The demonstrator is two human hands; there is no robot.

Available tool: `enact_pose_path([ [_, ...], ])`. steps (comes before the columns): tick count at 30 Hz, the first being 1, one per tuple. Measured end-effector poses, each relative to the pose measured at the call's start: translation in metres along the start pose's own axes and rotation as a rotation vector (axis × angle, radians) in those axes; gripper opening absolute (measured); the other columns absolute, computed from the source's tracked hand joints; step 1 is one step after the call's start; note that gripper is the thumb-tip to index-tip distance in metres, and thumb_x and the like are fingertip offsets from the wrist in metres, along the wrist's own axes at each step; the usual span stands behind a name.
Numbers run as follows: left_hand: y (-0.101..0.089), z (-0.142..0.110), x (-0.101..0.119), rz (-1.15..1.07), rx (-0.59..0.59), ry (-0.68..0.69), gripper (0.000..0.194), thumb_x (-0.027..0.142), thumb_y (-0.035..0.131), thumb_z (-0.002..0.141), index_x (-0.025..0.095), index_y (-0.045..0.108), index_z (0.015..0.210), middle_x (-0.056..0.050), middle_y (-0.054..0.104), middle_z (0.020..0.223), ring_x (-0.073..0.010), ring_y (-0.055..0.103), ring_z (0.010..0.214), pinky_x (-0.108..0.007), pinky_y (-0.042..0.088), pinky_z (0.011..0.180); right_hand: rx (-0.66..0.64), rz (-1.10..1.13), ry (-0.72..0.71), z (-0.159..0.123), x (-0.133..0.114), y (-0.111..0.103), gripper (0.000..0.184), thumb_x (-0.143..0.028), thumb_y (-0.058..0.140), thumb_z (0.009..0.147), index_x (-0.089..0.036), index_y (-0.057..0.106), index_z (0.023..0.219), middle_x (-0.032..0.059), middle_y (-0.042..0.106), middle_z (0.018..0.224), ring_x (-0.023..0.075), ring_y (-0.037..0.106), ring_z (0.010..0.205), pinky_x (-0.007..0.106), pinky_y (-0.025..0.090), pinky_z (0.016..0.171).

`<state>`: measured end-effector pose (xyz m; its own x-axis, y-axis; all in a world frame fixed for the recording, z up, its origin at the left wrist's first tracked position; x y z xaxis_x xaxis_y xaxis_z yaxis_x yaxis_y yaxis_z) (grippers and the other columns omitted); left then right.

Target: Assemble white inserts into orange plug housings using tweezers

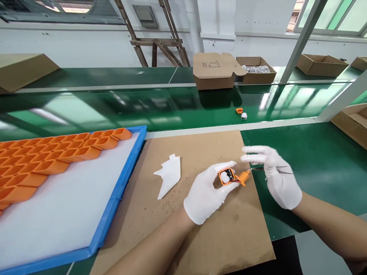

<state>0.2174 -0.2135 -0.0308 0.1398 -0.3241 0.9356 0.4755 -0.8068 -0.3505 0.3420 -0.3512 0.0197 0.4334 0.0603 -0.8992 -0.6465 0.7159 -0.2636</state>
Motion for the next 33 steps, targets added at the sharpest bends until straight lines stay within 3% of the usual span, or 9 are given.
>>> enact_pose_path([
  [3, 0.000, 0.000, 0.000, -0.083, -0.032, -0.033, 0.043, 0.027, 0.072, 0.079, 0.024, 0.068, 0.122, -0.004, 0.074, 0.117, -0.0236, 0.069, 0.109, -0.047, 0.050, 0.108, 0.093, 0.130, -0.155, 0.002, -0.006, -0.011, 0.067, -0.073, 0.040, 0.098, -0.022, 0.077, 0.075, 0.0091, 0.069, 0.082, 0.0206, 0.066, 0.075, 0.033, 0.053, 0.061],
  [6, 0.000, 0.001, 0.002, -0.283, -0.147, -0.027, 0.044, 0.029, 0.072, 0.084, 0.022, 0.062, 0.126, -0.009, 0.069, 0.126, -0.0235, 0.067, 0.112, -0.045, 0.050, 0.106, 0.069, 0.254, -0.251, 0.003, -0.016, -0.011, 0.050, -0.061, 0.054, 0.099, -0.023, 0.075, 0.075, 0.0040, 0.062, 0.066, 0.0178, 0.060, 0.061, 0.032, 0.049, 0.054],
  [9, 0.012, -0.001, 0.004, -0.592, -0.503, -0.080, 0.047, 0.044, 0.075, 0.087, 0.020, 0.058, 0.125, -0.009, 0.071, 0.109, -0.0214, 0.070, 0.095, -0.040, 0.055, 0.090, 0.082, 0.175, -0.247, 0.003, -0.023, -0.007, 0.008, -0.032, 0.076, 0.091, -0.025, 0.075, 0.087, 0.0044, 0.070, 0.085, 0.0231, 0.069, 0.088, 0.038, 0.058, 0.077],
  [12, 0.020, -0.010, 0.005, -0.803, -0.820, -0.116, 0.054, 0.053, 0.079, 0.082, 0.017, 0.061, 0.118, -0.007, 0.068, 0.095, -0.0176, 0.068, 0.078, -0.034, 0.055, 0.076, 0.037, 0.140, -0.217, 0.003, -0.023, -0.001, 0.006, -0.020, 0.075, 0.091, -0.026, 0.073, 0.092, 0.0038, 0.071, 0.096, 0.0227, 0.069, 0.096, 0.040, 0.059, 0.084],
  [16, 0.020, -0.013, -0.002, -0.733, -0.873, -0.191, 0.051, 0.045, 0.086, 0.076, 0.017, 0.064, 0.112, -0.005, 0.066, 0.093, -0.0161, 0.066, 0.077, -0.029, 0.053, 0.071, -0.094, -0.032, -0.270, 0.000, -0.018, 0.005, 0.015, -0.025, 0.055, 0.102, -0.026, 0.070, 0.098, 0.0032, 0.072, 0.095, 0.0208, 0.069, 0.097, 0.044, 0.056, 0.095],
  [21, 0.016, -0.019, 0.021, -0.621, -1.026, -0.184, 0.057, 0.063, 0.081, 0.072, 0.015, 0.066, 0.099, -0.003, 0.061, 0.078, -0.0137, 0.055, 0.066, -0.025, 0.043, 0.059, -0.413, -0.279, -0.078, -0.008, -0.002, 0.021, 0.032, -0.028, 0.044, 0.105, -0.021, 0.052, 0.135, 0.0096, 0.071, 0.120, 0.0188, 0.072, 0.091, 0.036, 0.059, 0.079],
  [23, 0.015, -0.019, 0.028, -0.612, -1.069, -0.190, 0.058, 0.066, 0.081, 0.069, 0.014, 0.066, 0.093, -0.003, 0.058, 0.074, -0.0134, 0.051, 0.065, -0.025, 0.040, 0.057, -0.413, -0.335, -0.114, -0.009, -0.007, 0.022, 0.030, -0.030, 0.044, 0.105, -0.020, 0.055, 0.131, 0.0096, 0.072, 0.118, 0.0193, 0.071, 0.096, 0.033, 0.057, 0.077],
  [28, 0.017, -0.019, 0.016, -0.646, -1.108, -0.202, 0.053, 0.054, 0.087, 0.067, 0.015, 0.066, 0.095, -0.002, 0.062, 0.076, -0.0128, 0.053, 0.064, -0.025, 0.043, 0.059, -0.316, -0.554, -0.382, -0.011, -0.019, 0.022, 0.023, -0.022, 0.048, 0.102, -0.026, 0.070, 0.095, -0.0010, 0.068, 0.070, 0.0136, 0.059, 0.063, 0.027, 0.043, 0.063],
  [33, 0.018, -0.018, 0.002, -0.653, -1.117, -0.183, 0.052, 0.053, 0.088, 0.065, 0.016, 0.068, 0.094, -0.002, 0.064, 0.078, -0.0128, 0.054, 0.065, -0.024, 0.042, 0.057, -0.370, -0.797, -0.529, -0.017, -0.013, 0.029, 0.023, -0.010, 0.057, 0.089, -0.027, 0.071, 0.094, -0.0047, 0.063, 0.060, 0.0114, 0.046, 0.053, 0.027, 0.029, 0.057],
])
Point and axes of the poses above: each hand's wrist, its own z-axis towards the middle knuckle, its own y-axis out of the palm, x = y × z, the point moved 6 cm from there along z, towards the middle knuckle
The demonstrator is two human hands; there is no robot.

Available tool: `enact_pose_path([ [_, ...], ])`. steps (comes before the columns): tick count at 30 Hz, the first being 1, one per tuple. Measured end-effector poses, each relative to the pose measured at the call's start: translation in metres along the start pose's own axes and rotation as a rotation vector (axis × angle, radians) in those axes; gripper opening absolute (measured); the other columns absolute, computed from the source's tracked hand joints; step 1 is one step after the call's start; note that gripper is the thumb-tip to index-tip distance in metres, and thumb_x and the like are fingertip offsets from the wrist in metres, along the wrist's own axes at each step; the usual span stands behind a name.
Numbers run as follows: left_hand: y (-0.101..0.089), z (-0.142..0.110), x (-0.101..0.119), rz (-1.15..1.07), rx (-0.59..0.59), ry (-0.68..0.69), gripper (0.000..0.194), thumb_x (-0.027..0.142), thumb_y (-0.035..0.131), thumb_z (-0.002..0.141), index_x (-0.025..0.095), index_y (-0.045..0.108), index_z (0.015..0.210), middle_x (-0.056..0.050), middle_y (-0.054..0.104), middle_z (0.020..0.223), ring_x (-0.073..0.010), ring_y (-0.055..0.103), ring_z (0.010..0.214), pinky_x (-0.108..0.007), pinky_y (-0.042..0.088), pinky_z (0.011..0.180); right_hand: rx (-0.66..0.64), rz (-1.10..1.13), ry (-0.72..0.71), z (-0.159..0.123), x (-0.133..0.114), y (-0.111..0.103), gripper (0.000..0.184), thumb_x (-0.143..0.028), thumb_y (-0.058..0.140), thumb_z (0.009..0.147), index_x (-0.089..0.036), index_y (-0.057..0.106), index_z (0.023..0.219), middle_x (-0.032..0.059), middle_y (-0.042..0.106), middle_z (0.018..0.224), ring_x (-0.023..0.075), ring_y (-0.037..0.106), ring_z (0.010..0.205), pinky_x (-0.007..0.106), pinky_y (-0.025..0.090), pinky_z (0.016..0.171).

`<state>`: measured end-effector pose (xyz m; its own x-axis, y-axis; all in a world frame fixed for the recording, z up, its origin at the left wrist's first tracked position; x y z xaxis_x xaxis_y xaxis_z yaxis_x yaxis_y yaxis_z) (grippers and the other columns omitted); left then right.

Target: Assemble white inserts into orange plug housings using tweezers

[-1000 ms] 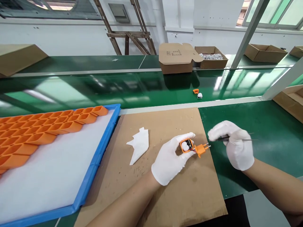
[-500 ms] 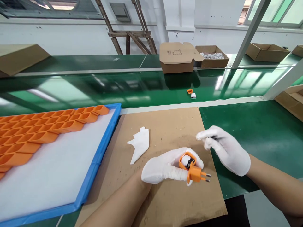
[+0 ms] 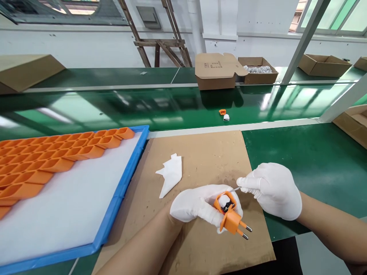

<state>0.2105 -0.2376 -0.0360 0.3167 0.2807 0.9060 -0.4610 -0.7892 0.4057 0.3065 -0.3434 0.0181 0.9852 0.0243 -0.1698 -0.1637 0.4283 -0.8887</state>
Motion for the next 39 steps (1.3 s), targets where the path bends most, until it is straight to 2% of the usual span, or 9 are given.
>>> enact_pose_path([
  [5, 0.001, -0.001, 0.002, -0.005, 0.028, -0.035, 0.048, 0.049, 0.091, 0.062, 0.016, 0.069, 0.090, -0.003, 0.066, 0.080, -0.0140, 0.057, 0.068, -0.026, 0.045, 0.063, 0.093, -0.106, -0.018, -0.001, -0.005, -0.012, 0.029, -0.005, 0.058, 0.078, -0.027, 0.069, 0.094, -0.0059, 0.066, 0.062, 0.0118, 0.045, 0.052, 0.028, 0.026, 0.056],
  [10, 0.001, 0.001, 0.004, -0.031, 0.058, -0.041, 0.047, 0.048, 0.089, 0.066, 0.016, 0.068, 0.092, -0.002, 0.064, 0.074, -0.0144, 0.057, 0.065, -0.026, 0.045, 0.059, 0.207, -0.084, -0.053, -0.004, -0.010, -0.023, 0.039, 0.000, 0.054, 0.069, -0.027, 0.065, 0.096, -0.0084, 0.070, 0.067, 0.0127, 0.046, 0.053, 0.030, 0.024, 0.054],
  [14, 0.000, 0.002, -0.002, -0.023, 0.055, -0.066, 0.048, 0.046, 0.092, 0.062, 0.017, 0.067, 0.092, -0.001, 0.066, 0.077, -0.0140, 0.059, 0.066, -0.026, 0.048, 0.060, 0.139, -0.139, -0.089, -0.005, -0.012, -0.017, 0.039, -0.002, 0.056, 0.067, -0.025, 0.064, 0.096, -0.0086, 0.068, 0.065, 0.0143, 0.040, 0.051, 0.031, 0.018, 0.053],
  [21, -0.002, 0.003, -0.004, -0.010, 0.111, -0.110, 0.039, 0.037, 0.090, 0.065, 0.017, 0.066, 0.088, 0.001, 0.064, 0.068, -0.0139, 0.058, 0.066, -0.025, 0.046, 0.061, 0.129, -0.188, -0.104, -0.005, -0.015, -0.016, 0.049, -0.003, 0.056, 0.064, -0.023, 0.064, 0.108, -0.0064, 0.071, 0.072, 0.0151, 0.042, 0.054, 0.032, 0.018, 0.053],
  [26, -0.006, 0.003, -0.011, 0.008, 0.126, -0.178, 0.045, 0.039, 0.090, 0.060, 0.018, 0.066, 0.090, 0.002, 0.064, 0.067, -0.0153, 0.057, 0.065, -0.028, 0.045, 0.064, 0.120, -0.178, -0.098, -0.005, -0.017, -0.015, 0.047, -0.002, 0.055, 0.059, -0.023, 0.066, 0.099, -0.0062, 0.068, 0.068, 0.0147, 0.040, 0.053, 0.032, 0.017, 0.053],
  [30, -0.005, 0.006, -0.013, 0.054, 0.120, -0.202, 0.047, 0.045, 0.088, 0.060, 0.019, 0.064, 0.091, 0.003, 0.061, 0.066, -0.0154, 0.055, 0.065, -0.029, 0.044, 0.064, 0.130, -0.156, -0.106, -0.004, -0.020, -0.014, 0.040, -0.003, 0.056, 0.065, -0.022, 0.066, 0.098, -0.0060, 0.065, 0.064, 0.0143, 0.038, 0.053, 0.032, 0.017, 0.053],
  [33, -0.002, 0.007, -0.007, 0.100, 0.128, -0.196, 0.045, 0.049, 0.087, 0.061, 0.019, 0.062, 0.084, 0.003, 0.059, 0.065, -0.0148, 0.052, 0.064, -0.029, 0.042, 0.063, 0.136, -0.153, -0.137, -0.003, -0.022, -0.016, 0.036, -0.005, 0.057, 0.070, -0.023, 0.067, 0.099, -0.0055, 0.063, 0.062, 0.0140, 0.038, 0.054, 0.032, 0.016, 0.054],
  [36, 0.000, 0.007, 0.000, 0.078, 0.134, -0.167, 0.042, 0.047, 0.085, 0.063, 0.019, 0.061, 0.083, 0.002, 0.058, 0.065, -0.0150, 0.051, 0.063, -0.029, 0.042, 0.062, 0.062, -0.175, -0.135, -0.002, -0.019, -0.015, 0.032, -0.005, 0.058, 0.065, -0.024, 0.066, 0.091, -0.0062, 0.059, 0.059, 0.0140, 0.035, 0.054, 0.033, 0.013, 0.054],
  [39, -0.001, 0.005, 0.001, 0.074, 0.175, -0.206, 0.041, 0.042, 0.085, 0.062, 0.018, 0.060, 0.085, 0.001, 0.059, 0.067, -0.0145, 0.052, 0.063, -0.028, 0.041, 0.061, 0.044, -0.172, -0.101, -0.001, -0.015, -0.015, 0.031, -0.005, 0.058, 0.061, -0.024, 0.064, 0.085, -0.0067, 0.059, 0.059, 0.0142, 0.033, 0.054, 0.032, 0.012, 0.054],
])
Point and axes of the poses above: each hand's wrist, its own z-axis towards the middle knuckle, its own y-axis out of the palm, x = y × z, the point moved 6 cm from there along z, towards the middle knuckle
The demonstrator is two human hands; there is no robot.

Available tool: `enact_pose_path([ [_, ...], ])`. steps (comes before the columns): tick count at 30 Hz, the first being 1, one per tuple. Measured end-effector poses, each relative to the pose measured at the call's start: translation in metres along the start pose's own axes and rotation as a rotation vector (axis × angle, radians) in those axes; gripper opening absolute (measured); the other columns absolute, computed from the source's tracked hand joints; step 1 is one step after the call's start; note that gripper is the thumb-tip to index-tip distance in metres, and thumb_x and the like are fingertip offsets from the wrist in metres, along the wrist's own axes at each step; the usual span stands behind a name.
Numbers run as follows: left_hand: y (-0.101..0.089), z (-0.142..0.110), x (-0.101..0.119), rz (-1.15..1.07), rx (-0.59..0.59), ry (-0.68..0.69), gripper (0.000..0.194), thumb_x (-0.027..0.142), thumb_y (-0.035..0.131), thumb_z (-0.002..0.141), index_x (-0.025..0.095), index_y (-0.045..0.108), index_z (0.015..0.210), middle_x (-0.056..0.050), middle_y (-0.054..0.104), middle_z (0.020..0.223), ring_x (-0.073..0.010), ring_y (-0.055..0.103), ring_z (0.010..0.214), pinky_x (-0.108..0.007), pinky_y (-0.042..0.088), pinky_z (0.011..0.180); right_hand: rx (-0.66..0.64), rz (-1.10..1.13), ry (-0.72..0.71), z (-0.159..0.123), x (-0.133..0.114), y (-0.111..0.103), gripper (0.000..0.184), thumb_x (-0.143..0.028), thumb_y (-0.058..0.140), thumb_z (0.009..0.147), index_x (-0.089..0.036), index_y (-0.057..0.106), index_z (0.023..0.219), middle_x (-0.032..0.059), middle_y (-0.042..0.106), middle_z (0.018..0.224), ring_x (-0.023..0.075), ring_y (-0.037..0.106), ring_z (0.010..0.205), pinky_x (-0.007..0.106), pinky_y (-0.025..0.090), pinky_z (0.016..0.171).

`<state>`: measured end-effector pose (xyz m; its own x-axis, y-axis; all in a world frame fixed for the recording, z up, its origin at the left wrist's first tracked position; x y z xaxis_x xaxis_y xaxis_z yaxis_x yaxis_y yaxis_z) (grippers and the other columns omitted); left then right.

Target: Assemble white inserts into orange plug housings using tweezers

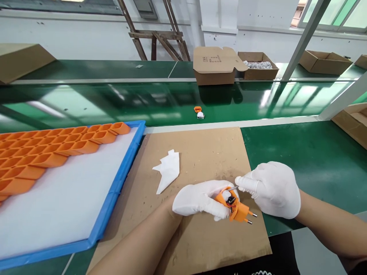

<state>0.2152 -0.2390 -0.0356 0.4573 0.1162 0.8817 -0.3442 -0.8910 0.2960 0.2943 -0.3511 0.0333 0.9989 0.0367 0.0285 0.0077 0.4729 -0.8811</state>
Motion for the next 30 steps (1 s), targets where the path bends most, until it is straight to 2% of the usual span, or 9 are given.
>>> enact_pose_path([
  [3, 0.002, 0.000, 0.000, 0.007, -0.002, -0.033, 0.046, 0.043, 0.088, 0.059, 0.018, 0.060, 0.086, 0.001, 0.059, 0.070, -0.0134, 0.051, 0.062, -0.027, 0.042, 0.061, 0.021, 0.028, 0.003, 0.000, -0.001, 0.000, 0.029, -0.006, 0.059, 0.062, -0.025, 0.064, 0.084, -0.0065, 0.059, 0.059, 0.0143, 0.034, 0.054, 0.032, 0.012, 0.054],
  [7, 0.005, 0.000, 0.004, 0.039, -0.024, 0.005, 0.044, 0.047, 0.087, 0.063, 0.018, 0.058, 0.077, 0.003, 0.054, 0.065, -0.0116, 0.047, 0.061, -0.025, 0.040, 0.060, -0.060, 0.053, -0.044, 0.001, -0.007, 0.005, 0.028, -0.009, 0.061, 0.068, -0.024, 0.066, 0.091, -0.0056, 0.059, 0.060, 0.0135, 0.035, 0.054, 0.033, 0.010, 0.054],
  [10, 0.002, 0.000, -0.001, 0.033, 0.000, -0.041, 0.047, 0.047, 0.089, 0.060, 0.018, 0.061, 0.083, 0.001, 0.057, 0.071, -0.0128, 0.049, 0.064, -0.026, 0.041, 0.061, -0.055, 0.061, -0.022, 0.000, -0.007, 0.005, 0.031, -0.009, 0.061, 0.068, -0.025, 0.067, 0.094, -0.0060, 0.062, 0.064, 0.0131, 0.036, 0.055, 0.032, 0.012, 0.055],
  [13, 0.000, -0.001, -0.005, 0.014, 0.026, -0.098, 0.053, 0.045, 0.092, 0.054, 0.018, 0.063, 0.089, 0.000, 0.059, 0.077, -0.0140, 0.050, 0.069, -0.026, 0.043, 0.064, 0.013, 0.070, 0.003, 0.000, -0.005, 0.001, 0.029, -0.008, 0.059, 0.068, -0.024, 0.067, 0.090, -0.0062, 0.062, 0.062, 0.0135, 0.035, 0.055, 0.032, 0.012, 0.054],
  [17, 0.002, 0.000, -0.003, 0.005, 0.015, -0.095, 0.047, 0.044, 0.089, 0.056, 0.017, 0.059, 0.081, 0.001, 0.055, 0.073, -0.0133, 0.047, 0.067, -0.027, 0.040, 0.064, -0.014, 0.105, -0.018, 0.001, -0.006, 0.001, 0.027, -0.008, 0.059, 0.066, -0.023, 0.066, 0.086, -0.0065, 0.057, 0.059, 0.0140, 0.032, 0.054, 0.031, 0.012, 0.054],
  [20, 0.003, 0.001, -0.001, -0.005, 0.001, -0.088, 0.043, 0.041, 0.086, 0.058, 0.017, 0.056, 0.078, 0.001, 0.053, 0.070, -0.0128, 0.045, 0.065, -0.027, 0.038, 0.062, -0.004, 0.114, -0.016, 0.002, -0.007, -0.001, 0.022, -0.012, 0.061, 0.068, -0.023, 0.066, 0.086, -0.0060, 0.059, 0.061, 0.0142, 0.034, 0.055, 0.031, 0.012, 0.053],
  [26, 0.001, 0.001, -0.005, 0.026, 0.013, -0.097, 0.043, 0.040, 0.086, 0.058, 0.018, 0.056, 0.080, 0.001, 0.054, 0.075, -0.0136, 0.046, 0.069, -0.027, 0.038, 0.064, -0.059, 0.107, 0.002, 0.003, -0.009, 0.001, 0.017, -0.011, 0.061, 0.065, -0.023, 0.060, 0.078, -0.0063, 0.054, 0.058, 0.0142, 0.033, 0.053, 0.031, 0.011, 0.052],
  [30, 0.000, 0.002, -0.007, 0.031, 0.002, -0.094, 0.048, 0.043, 0.087, 0.057, 0.018, 0.056, 0.084, 0.001, 0.056, 0.077, -0.0139, 0.047, 0.069, -0.027, 0.039, 0.064, -0.072, 0.123, 0.011, 0.004, -0.008, 0.001, 0.021, -0.010, 0.063, 0.064, -0.024, 0.062, 0.080, -0.0062, 0.056, 0.059, 0.0139, 0.036, 0.053, 0.030, 0.012, 0.051],
])
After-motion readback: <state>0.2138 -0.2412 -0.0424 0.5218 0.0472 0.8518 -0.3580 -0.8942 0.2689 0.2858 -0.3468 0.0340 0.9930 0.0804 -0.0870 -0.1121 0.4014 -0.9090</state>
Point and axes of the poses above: each hand's wrist, its own z-axis towards the middle knuckle, its own y-axis out of the palm, x = y × z, the point moved 6 cm from there along z, towards the middle knuckle
